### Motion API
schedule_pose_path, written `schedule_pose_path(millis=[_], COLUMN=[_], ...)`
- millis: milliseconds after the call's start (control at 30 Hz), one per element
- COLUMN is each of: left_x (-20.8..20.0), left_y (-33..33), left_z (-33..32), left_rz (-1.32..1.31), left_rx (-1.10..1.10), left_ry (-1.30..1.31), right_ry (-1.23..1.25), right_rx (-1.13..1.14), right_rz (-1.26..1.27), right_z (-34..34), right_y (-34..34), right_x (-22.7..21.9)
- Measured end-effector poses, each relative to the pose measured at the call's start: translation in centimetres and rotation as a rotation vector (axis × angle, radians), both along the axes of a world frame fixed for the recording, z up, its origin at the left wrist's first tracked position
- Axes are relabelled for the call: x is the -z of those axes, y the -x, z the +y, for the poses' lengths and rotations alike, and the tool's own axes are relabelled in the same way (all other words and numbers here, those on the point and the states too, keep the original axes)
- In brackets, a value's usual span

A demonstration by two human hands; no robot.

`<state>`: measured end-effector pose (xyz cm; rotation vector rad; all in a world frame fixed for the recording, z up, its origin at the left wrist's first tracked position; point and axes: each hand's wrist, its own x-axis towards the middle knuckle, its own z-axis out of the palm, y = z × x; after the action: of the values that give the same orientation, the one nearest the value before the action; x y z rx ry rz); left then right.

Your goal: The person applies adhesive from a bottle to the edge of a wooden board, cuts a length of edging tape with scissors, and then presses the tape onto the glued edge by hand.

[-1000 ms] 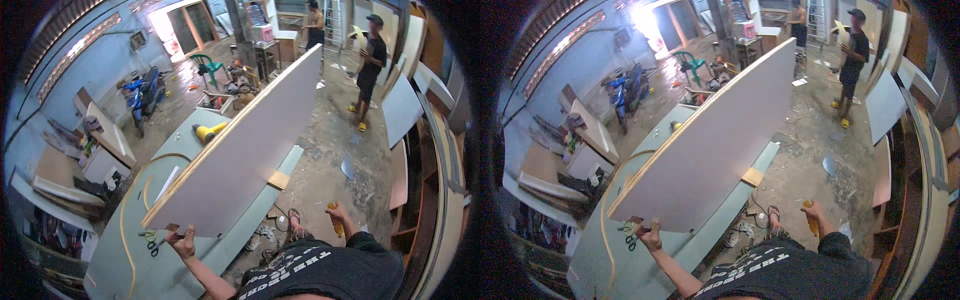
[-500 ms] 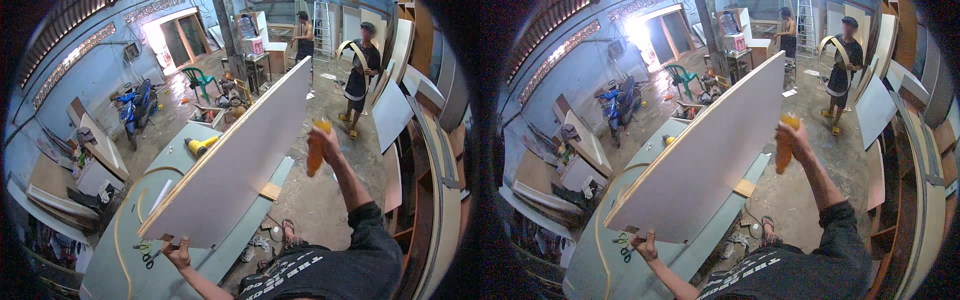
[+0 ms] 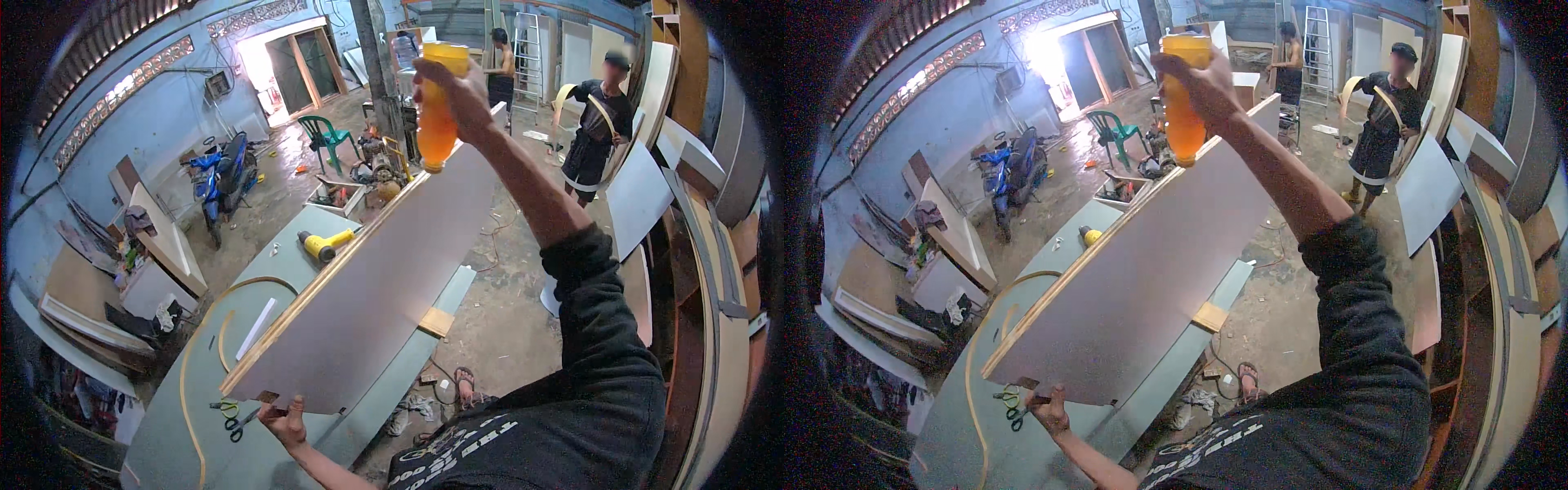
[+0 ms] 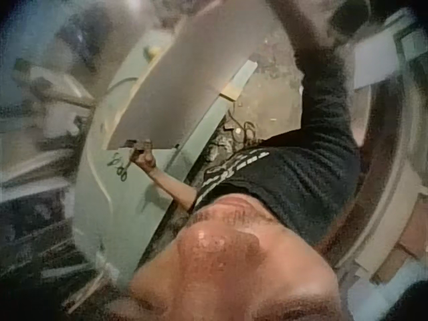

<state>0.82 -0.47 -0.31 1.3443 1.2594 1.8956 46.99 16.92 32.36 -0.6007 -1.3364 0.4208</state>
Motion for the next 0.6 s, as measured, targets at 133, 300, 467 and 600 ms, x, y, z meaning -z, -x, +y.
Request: schedule_pose_path(millis=[133,300,467,600], left_x=[-0.9,-0.4,1.0,1.6], left_y=[-0.1,-0.4,0.1,0.9], left_z=[-0.8,-0.8,-0.3,0.1], left_rz=[0.147,0.069,0.069,0.084], left_rx=[-0.012,-0.045,-0.103,-0.012], left_ry=[0.042,-0.010,0.007,0.038], right_ry=[0.017,0.071,0.006,-0.055], right_rx=[0.049,0.083,0.189,0.366], right_rz=[-0.012,-0.014,-0.084,-0.189], right_z=[3.3,4.9,5.2,5.2], right_y=[0.0,-0.8,-2.0,-3.1], right_x=[1.0,1.4,1.4,1.0])
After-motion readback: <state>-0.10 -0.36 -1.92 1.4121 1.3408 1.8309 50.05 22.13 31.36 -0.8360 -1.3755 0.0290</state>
